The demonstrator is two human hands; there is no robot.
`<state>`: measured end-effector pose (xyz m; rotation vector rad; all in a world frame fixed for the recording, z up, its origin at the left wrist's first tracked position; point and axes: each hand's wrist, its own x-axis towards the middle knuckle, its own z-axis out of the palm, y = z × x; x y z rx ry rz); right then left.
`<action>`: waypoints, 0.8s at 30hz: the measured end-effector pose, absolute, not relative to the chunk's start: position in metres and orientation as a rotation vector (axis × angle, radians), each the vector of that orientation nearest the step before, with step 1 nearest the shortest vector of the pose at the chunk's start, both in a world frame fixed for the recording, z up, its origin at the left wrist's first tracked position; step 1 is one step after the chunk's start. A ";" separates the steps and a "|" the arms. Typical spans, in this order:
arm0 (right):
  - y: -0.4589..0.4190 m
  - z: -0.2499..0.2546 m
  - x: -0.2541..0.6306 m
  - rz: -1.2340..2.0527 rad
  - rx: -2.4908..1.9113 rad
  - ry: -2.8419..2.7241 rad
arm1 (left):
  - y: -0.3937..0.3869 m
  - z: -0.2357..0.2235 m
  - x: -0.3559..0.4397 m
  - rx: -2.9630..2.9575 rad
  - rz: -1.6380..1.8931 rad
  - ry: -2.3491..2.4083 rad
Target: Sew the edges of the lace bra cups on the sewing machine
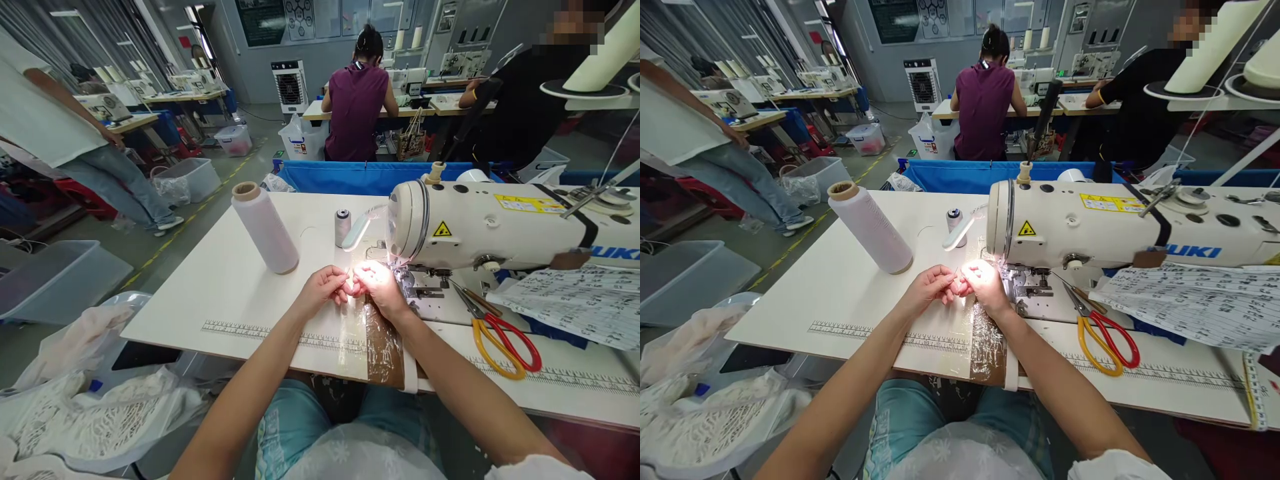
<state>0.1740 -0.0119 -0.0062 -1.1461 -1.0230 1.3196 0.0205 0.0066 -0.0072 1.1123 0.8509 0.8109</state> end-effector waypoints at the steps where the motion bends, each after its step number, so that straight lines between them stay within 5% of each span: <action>1: -0.012 -0.007 0.174 1.331 -1.144 -1.016 | 0.007 -0.007 0.020 1.126 0.817 0.855; 24: -0.015 -0.009 0.166 1.533 -0.982 -0.779 | 0.004 -0.008 0.025 1.495 1.162 0.915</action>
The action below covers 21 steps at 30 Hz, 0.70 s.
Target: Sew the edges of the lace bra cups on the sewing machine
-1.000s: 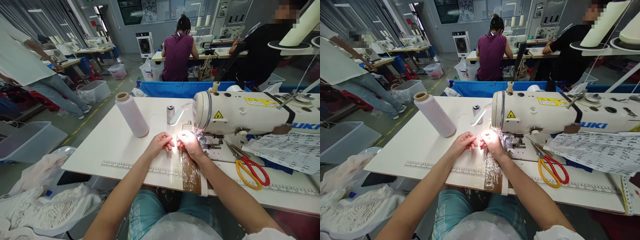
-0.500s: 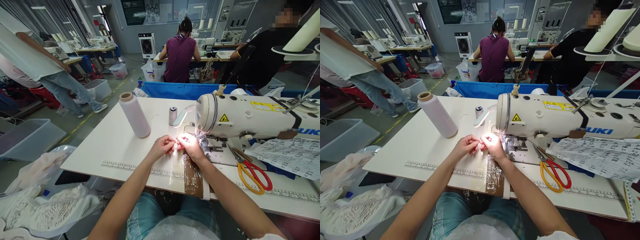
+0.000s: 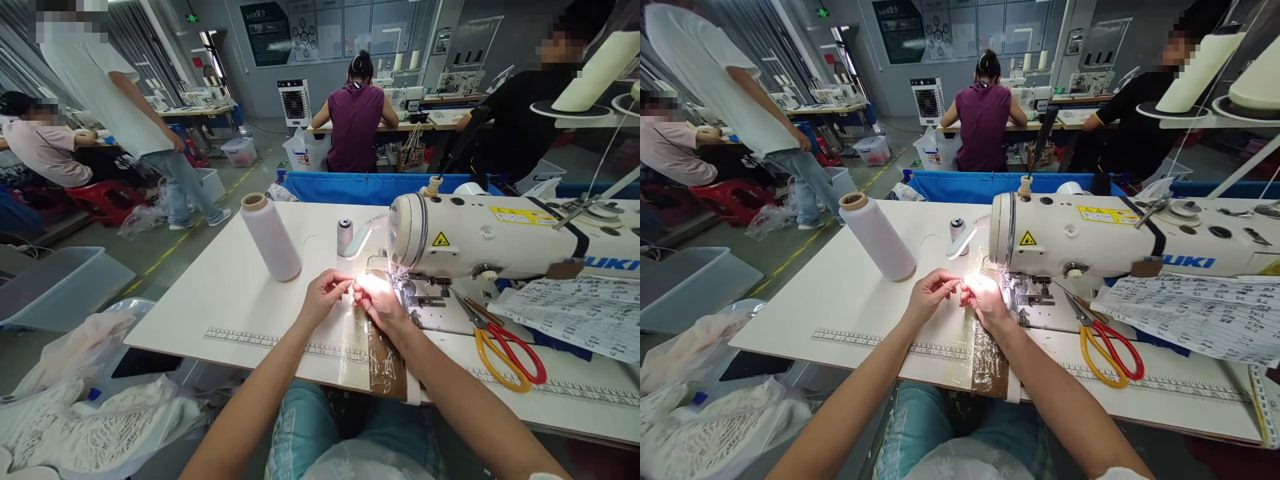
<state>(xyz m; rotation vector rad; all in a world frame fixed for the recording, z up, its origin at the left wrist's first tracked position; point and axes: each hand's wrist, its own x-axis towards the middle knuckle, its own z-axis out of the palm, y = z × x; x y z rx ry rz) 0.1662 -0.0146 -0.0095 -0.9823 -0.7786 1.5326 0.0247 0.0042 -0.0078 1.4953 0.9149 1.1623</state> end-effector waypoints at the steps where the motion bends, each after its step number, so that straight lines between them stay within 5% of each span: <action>1: -0.016 -0.009 0.166 1.550 -0.968 -0.766 | 0.004 -0.008 0.025 1.531 1.196 0.908; 12: -0.016 -0.009 0.166 1.417 -0.989 -0.870 | 0.006 -0.006 0.022 1.290 1.345 0.936; 21: -0.020 0.005 0.174 1.572 -0.965 -0.900 | -0.004 0.001 0.015 1.322 0.923 0.841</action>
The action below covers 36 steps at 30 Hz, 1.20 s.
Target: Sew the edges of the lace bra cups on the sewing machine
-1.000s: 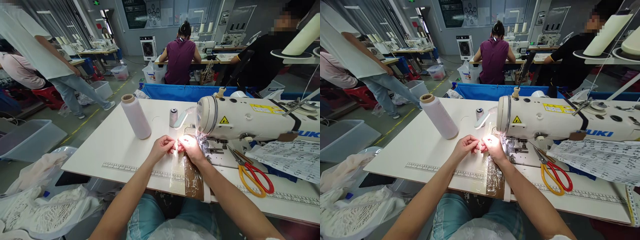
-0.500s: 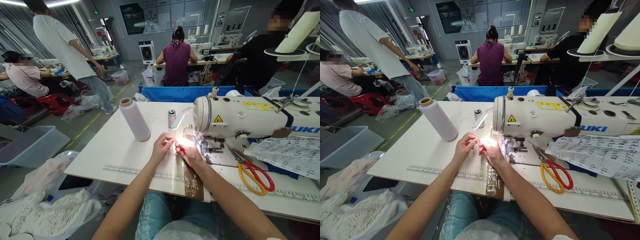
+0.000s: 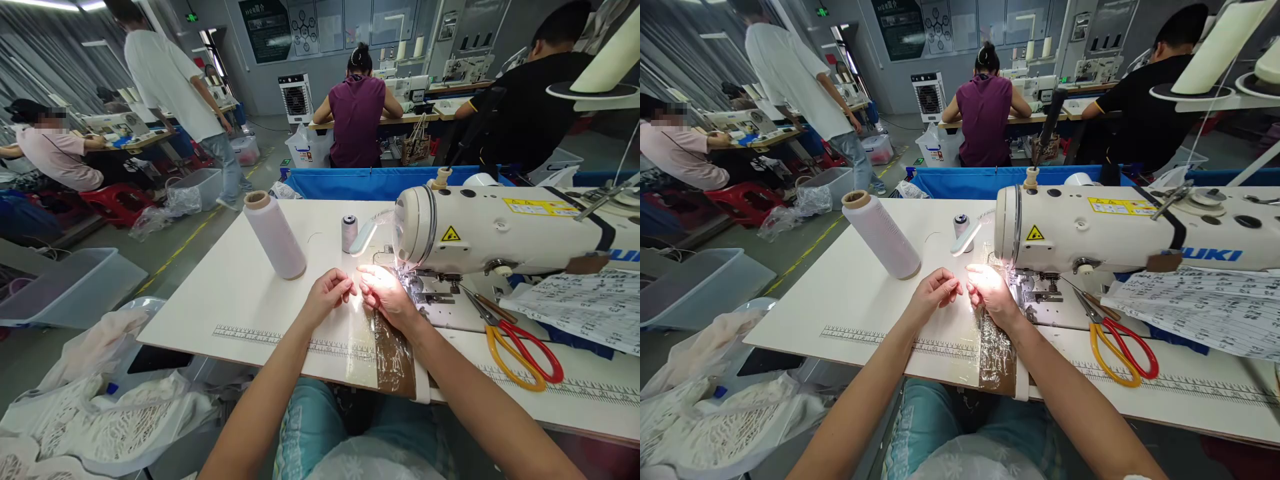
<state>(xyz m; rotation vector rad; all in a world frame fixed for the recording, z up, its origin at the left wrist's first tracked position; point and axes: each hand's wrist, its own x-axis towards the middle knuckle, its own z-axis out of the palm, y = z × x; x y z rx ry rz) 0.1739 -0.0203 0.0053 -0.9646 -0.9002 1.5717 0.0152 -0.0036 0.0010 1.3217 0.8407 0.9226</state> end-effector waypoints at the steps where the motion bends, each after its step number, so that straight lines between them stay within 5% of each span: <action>1: -0.020 0.005 0.173 1.549 -0.967 -0.920 | -0.004 0.001 0.016 1.337 0.903 0.844; 16: -0.021 -0.016 0.174 1.183 -1.146 -1.270 | -0.001 -0.005 0.017 1.404 0.832 0.906; 30: -0.019 -0.002 0.177 1.464 -1.177 -1.179 | 0.001 -0.013 0.016 1.552 0.894 0.978; 36: -0.023 -0.003 0.178 1.306 -1.292 -1.340 | 0.001 -0.011 0.015 1.549 0.891 1.005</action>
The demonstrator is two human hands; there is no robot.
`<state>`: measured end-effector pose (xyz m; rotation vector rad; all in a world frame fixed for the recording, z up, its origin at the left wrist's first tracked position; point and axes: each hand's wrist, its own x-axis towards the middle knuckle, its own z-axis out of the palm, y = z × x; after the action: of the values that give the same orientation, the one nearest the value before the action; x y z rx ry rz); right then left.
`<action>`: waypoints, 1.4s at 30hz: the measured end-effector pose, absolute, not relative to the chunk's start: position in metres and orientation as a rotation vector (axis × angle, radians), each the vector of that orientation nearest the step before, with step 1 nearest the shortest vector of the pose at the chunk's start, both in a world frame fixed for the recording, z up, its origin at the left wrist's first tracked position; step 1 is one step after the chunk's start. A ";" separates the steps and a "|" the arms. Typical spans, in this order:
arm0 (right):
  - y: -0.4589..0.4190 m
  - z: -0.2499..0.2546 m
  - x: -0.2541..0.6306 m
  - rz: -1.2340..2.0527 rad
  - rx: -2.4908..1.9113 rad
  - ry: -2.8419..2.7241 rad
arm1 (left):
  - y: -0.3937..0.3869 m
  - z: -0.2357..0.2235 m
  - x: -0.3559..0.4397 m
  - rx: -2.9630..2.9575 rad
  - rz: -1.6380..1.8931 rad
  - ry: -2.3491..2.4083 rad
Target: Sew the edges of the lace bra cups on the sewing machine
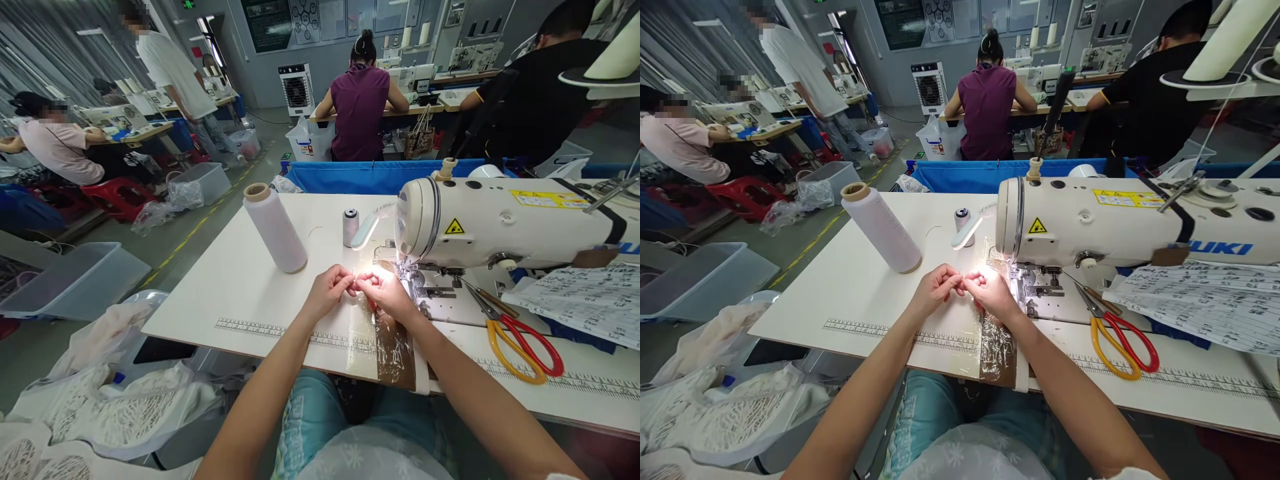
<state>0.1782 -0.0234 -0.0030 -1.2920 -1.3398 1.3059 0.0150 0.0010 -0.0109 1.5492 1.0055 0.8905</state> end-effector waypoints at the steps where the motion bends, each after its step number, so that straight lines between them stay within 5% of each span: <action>1: -0.023 -0.005 0.178 1.256 -1.292 -1.367 | 0.001 -0.011 0.015 1.539 0.890 1.006; 11: -0.023 -0.009 0.177 0.800 -1.286 -1.452 | 0.002 -0.012 0.021 1.409 0.938 0.997; 20: -0.017 -0.011 0.174 1.357 -1.128 -1.105 | 0.001 -0.014 0.023 1.352 0.958 0.969; 25: -0.016 -0.008 0.176 1.359 -1.104 -1.088 | 0.004 -0.011 0.018 1.353 1.007 1.022; 30: -0.018 -0.007 0.182 1.024 -1.350 -1.429 | 0.007 -0.002 0.009 1.275 1.251 1.148; 37: -0.033 -0.005 0.180 -0.030 -1.624 -1.973 | 0.009 0.005 0.001 1.160 1.337 1.216; 42: -0.038 -0.001 0.165 -0.078 -1.704 -2.048 | 0.014 0.003 -0.005 1.083 1.410 1.201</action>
<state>0.1650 -0.0382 -0.0013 -1.7041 -2.0478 -0.0780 -0.0046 0.0141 0.0030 1.0830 1.2011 1.4098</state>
